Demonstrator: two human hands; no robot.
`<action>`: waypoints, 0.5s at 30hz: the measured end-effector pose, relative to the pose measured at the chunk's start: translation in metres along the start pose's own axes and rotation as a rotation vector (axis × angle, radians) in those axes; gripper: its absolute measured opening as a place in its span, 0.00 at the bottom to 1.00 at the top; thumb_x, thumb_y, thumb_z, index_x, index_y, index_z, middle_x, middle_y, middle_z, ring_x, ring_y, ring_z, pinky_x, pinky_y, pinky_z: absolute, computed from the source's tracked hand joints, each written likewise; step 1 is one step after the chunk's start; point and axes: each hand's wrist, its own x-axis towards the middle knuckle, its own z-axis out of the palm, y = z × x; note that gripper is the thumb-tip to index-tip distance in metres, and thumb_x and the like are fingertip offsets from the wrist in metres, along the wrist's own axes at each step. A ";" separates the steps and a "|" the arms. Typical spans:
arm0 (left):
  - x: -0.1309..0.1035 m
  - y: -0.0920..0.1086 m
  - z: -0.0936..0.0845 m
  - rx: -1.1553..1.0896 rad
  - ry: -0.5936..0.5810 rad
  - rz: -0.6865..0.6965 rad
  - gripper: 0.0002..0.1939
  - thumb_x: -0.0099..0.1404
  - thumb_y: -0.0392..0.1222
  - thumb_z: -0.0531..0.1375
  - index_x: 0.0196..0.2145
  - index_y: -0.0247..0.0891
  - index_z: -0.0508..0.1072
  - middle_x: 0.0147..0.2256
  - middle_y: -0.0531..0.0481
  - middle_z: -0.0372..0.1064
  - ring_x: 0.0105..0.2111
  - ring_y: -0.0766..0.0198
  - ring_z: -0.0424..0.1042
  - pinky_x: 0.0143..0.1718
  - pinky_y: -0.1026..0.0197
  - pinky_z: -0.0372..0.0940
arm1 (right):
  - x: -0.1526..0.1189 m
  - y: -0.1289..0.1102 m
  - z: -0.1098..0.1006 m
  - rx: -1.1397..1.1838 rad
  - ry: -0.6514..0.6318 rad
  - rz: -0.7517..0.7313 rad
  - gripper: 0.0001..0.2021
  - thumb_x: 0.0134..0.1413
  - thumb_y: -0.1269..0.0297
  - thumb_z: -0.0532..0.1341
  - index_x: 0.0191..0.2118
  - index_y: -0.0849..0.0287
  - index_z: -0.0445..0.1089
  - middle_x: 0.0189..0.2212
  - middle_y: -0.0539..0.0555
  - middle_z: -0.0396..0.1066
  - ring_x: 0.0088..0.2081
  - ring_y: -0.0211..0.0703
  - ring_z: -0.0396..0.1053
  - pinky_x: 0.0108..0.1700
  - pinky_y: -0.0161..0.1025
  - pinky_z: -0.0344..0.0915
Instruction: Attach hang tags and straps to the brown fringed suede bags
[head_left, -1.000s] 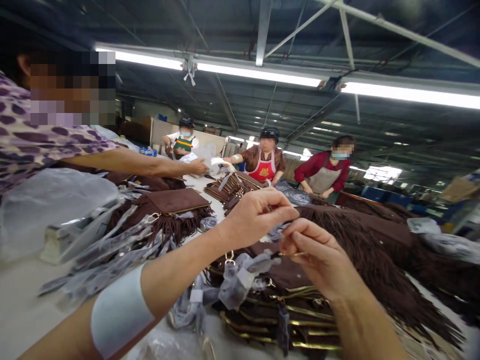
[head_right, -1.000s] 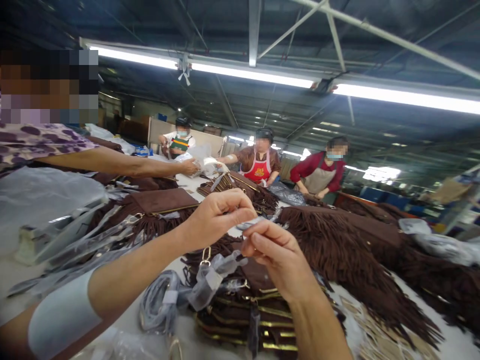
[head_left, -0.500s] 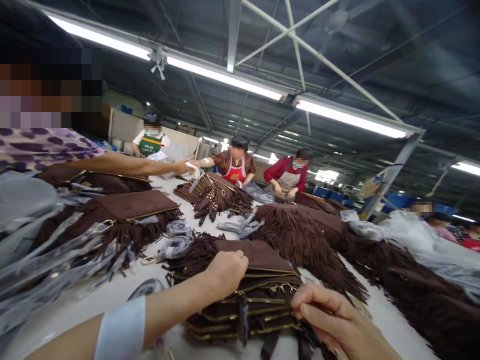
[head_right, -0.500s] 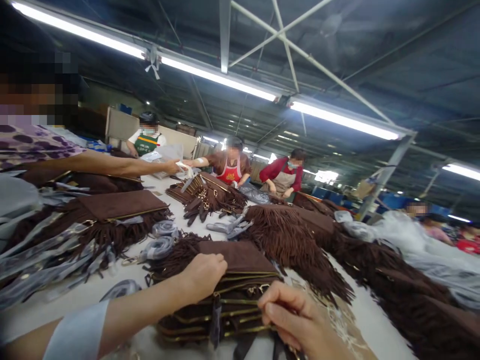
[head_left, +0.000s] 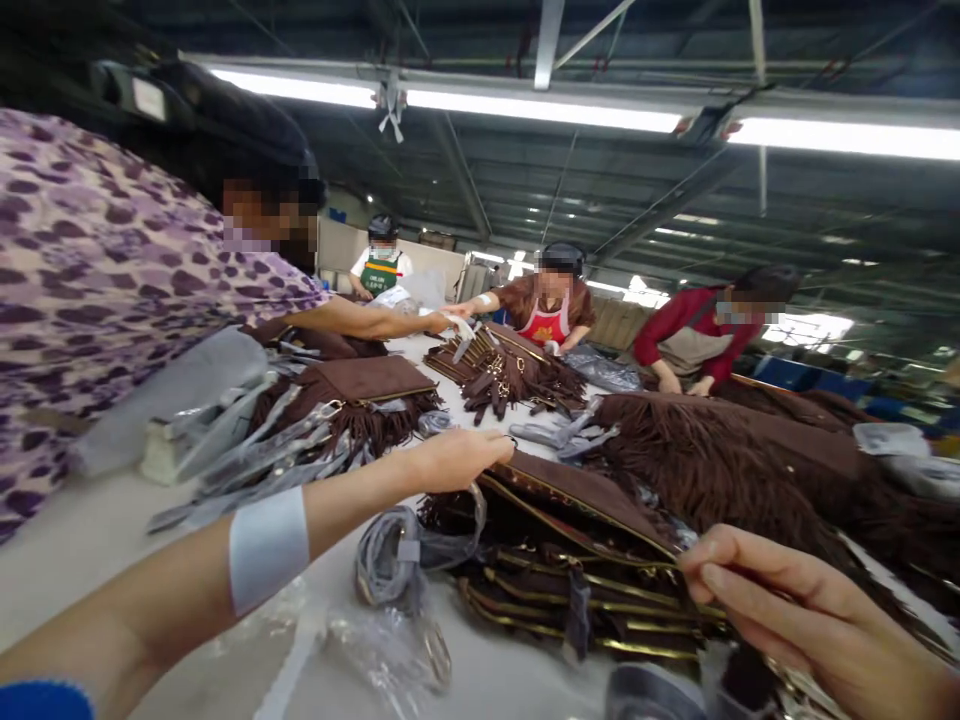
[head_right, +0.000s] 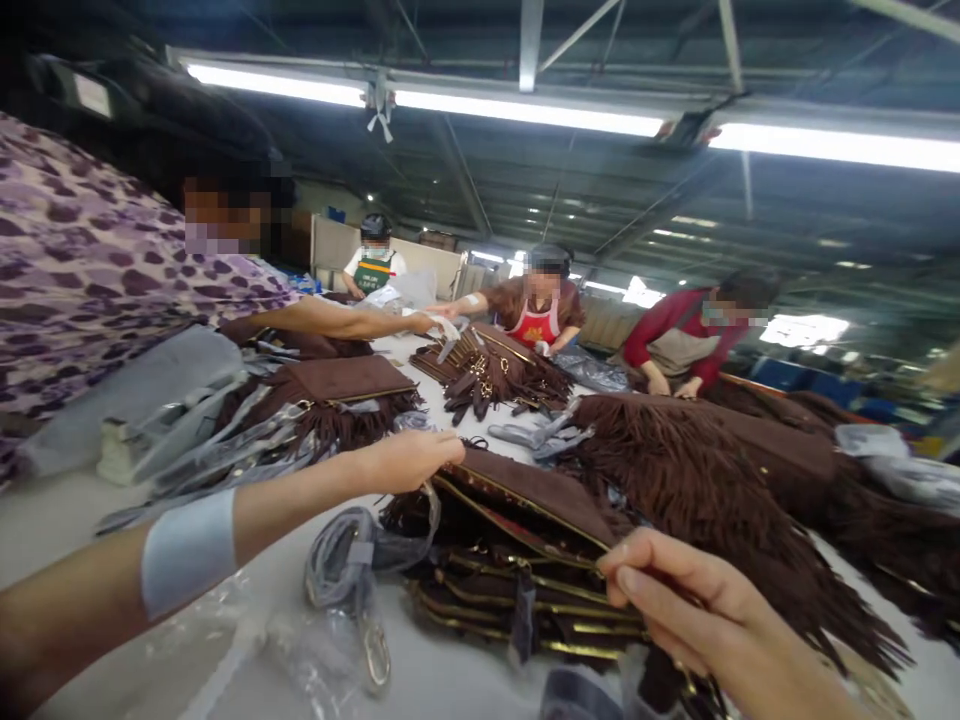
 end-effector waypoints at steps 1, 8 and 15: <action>-0.002 0.000 0.002 -0.006 -0.014 0.046 0.15 0.61 0.25 0.54 0.42 0.39 0.68 0.44 0.49 0.67 0.34 0.62 0.70 0.35 0.63 0.63 | 0.003 -0.003 0.003 0.033 -0.033 0.010 0.19 0.40 0.46 0.71 0.31 0.57 0.75 0.23 0.52 0.68 0.18 0.31 0.53 0.16 0.29 0.48; 0.010 0.017 0.012 -0.018 -0.021 -0.128 0.06 0.60 0.33 0.57 0.34 0.36 0.73 0.38 0.44 0.70 0.38 0.55 0.71 0.39 0.58 0.66 | 0.033 -0.057 0.009 0.368 0.294 -0.153 0.24 0.26 0.51 0.77 0.31 0.60 0.75 0.23 0.49 0.68 0.15 0.24 0.47 0.13 0.23 0.38; 0.022 0.015 0.006 -0.404 0.176 -0.102 0.23 0.49 0.28 0.60 0.45 0.35 0.70 0.47 0.44 0.64 0.48 0.57 0.66 0.52 0.60 0.63 | 0.067 -0.090 0.040 0.405 0.506 -0.774 0.10 0.47 0.58 0.69 0.31 0.57 0.72 0.24 0.46 0.68 0.18 0.27 0.54 0.19 0.26 0.49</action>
